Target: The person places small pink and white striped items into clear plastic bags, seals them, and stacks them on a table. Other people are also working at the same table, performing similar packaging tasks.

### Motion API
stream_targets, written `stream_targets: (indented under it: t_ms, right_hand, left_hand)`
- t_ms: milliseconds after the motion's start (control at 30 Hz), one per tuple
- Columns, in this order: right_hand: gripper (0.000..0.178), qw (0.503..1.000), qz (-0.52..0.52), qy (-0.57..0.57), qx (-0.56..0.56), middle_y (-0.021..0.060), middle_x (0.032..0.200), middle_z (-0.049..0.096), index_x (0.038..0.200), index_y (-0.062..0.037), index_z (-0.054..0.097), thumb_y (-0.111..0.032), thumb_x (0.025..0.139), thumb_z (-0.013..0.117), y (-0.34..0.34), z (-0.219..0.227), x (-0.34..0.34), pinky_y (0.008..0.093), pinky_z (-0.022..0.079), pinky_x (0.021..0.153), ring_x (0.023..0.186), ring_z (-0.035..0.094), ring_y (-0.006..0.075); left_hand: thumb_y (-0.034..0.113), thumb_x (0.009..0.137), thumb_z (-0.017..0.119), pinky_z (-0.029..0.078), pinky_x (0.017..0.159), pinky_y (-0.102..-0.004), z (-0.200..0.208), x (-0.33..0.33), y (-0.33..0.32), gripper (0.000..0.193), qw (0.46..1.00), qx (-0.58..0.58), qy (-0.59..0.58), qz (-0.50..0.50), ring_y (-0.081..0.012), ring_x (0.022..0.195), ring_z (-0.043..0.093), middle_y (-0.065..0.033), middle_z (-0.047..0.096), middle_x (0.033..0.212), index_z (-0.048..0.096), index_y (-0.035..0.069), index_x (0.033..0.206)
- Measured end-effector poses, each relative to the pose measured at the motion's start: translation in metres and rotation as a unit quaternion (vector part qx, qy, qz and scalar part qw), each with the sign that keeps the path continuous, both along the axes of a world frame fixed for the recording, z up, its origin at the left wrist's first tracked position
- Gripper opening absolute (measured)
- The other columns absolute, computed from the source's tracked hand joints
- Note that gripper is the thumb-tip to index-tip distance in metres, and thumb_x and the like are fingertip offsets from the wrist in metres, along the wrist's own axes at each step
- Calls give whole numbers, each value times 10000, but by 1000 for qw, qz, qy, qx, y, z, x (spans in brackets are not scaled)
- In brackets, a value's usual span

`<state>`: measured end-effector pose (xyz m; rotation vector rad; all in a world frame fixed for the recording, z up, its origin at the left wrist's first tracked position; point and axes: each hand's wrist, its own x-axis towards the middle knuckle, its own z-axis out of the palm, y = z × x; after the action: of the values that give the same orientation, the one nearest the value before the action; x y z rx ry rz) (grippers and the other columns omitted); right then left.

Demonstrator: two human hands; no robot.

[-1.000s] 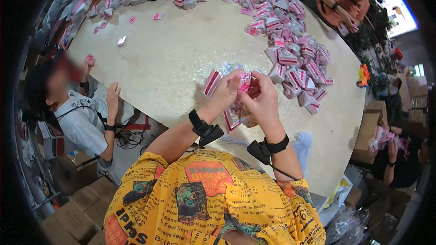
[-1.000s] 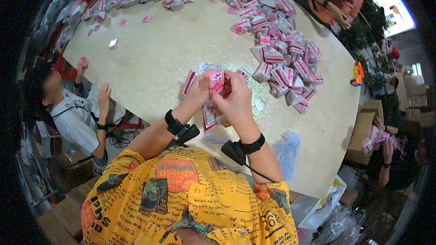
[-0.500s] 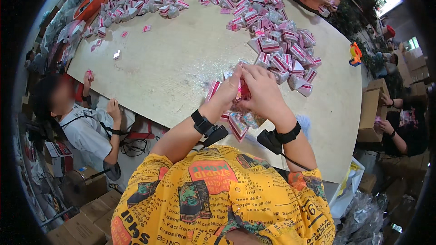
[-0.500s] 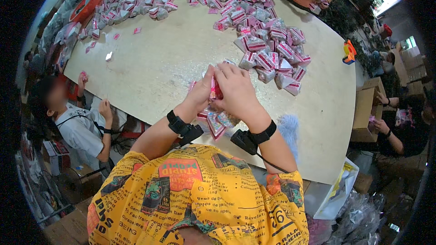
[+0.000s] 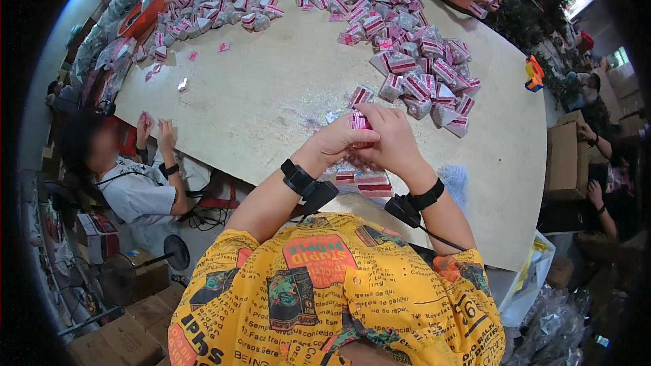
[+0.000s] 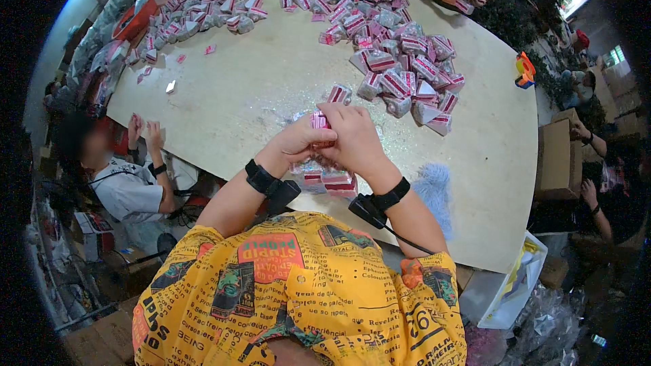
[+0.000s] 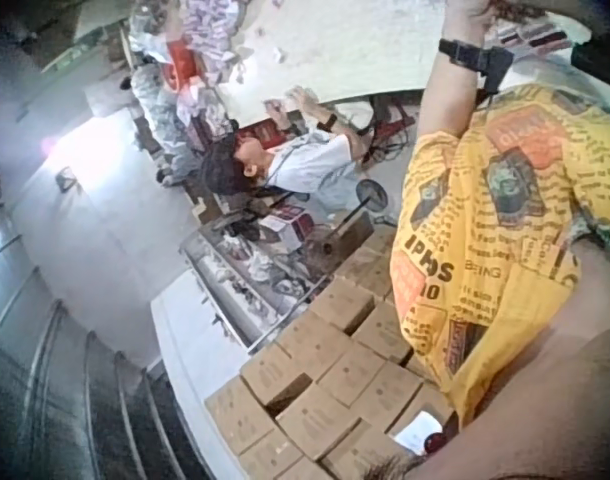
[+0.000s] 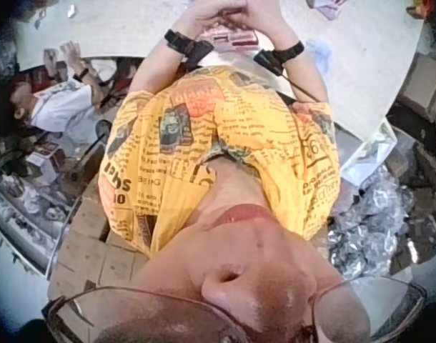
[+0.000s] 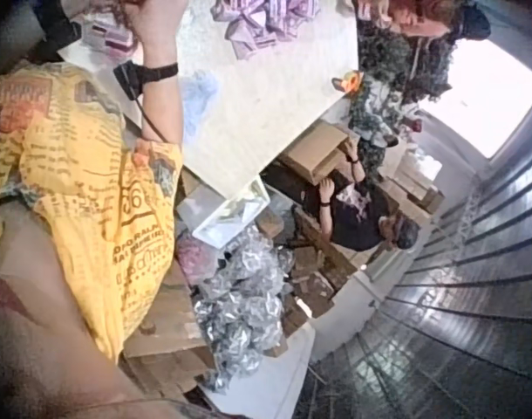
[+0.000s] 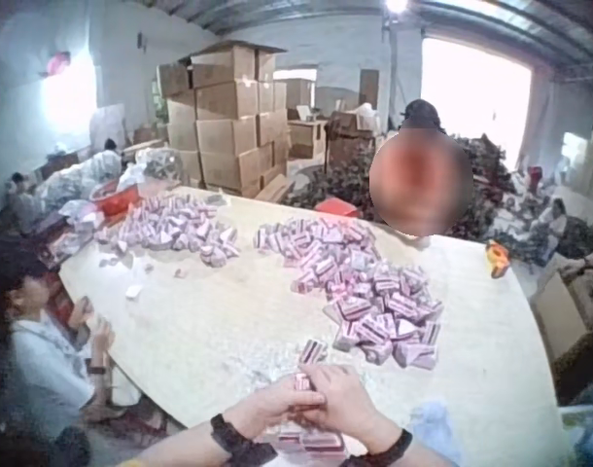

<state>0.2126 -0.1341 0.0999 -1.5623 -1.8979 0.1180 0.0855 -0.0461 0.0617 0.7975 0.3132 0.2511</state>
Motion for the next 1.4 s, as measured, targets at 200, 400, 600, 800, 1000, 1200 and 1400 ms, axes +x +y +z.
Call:
stream_targets:
  t_ms: [200,400,600,800,1000,1200,1400]
  right_hand:
    - [627,999,36,17,10,118,1089,561,1145,-59,512,-169,576,753,-8,7,8,398,352,914,1012,527,278]
    - [619,997,50,-20,56,117,1145,544,1154,-57,514,-179,595,749,-12,1,7,421,365,916,1030,523,285]
    - [642,996,57,-46,55,131,1114,552,1157,-39,505,-162,574,741,-9,-1,0,412,386,895,1016,529,296]
    - [636,995,37,-42,80,140,1045,556,1137,-9,502,-115,550,723,-7,-6,-6,404,402,871,983,527,308]
    - [659,992,-2,-60,107,142,1039,550,1138,-2,499,-138,537,730,-6,-10,-10,412,400,868,971,525,305]
    - [589,996,-29,-57,61,124,1062,546,1134,-61,523,-186,599,735,-6,-7,-5,415,389,873,996,514,299]
    - [250,959,-210,187,38,132,911,609,913,-46,642,-206,725,684,-50,-31,43,332,463,703,825,604,236]
  left_hand:
    - [-43,715,610,516,685,-261,-8,2,-1,267,999,-35,-12,16,-174,826,626,-81,626,920,590,29,972]
    - [-70,691,588,514,679,-265,-5,-1,-1,283,999,-31,-8,-1,-180,825,623,-87,621,913,591,23,958]
    - [-72,688,571,505,699,-267,-2,-3,-4,288,999,-21,-27,5,-167,828,615,-82,614,905,586,10,964]
    - [-56,714,562,501,718,-260,-10,-6,4,290,1000,29,0,-1,-157,840,612,-78,614,929,578,7,996]
    - [14,793,542,496,670,-243,-11,-6,-1,216,993,105,30,48,-136,789,610,-57,614,893,573,8,1006]
    - [117,885,501,514,636,-277,5,-4,-4,229,985,129,95,57,-149,742,618,-66,613,842,538,-5,1074]
    - [155,930,454,525,660,-322,-9,-31,23,262,990,82,74,83,-204,705,619,-90,604,756,503,-57,1077]
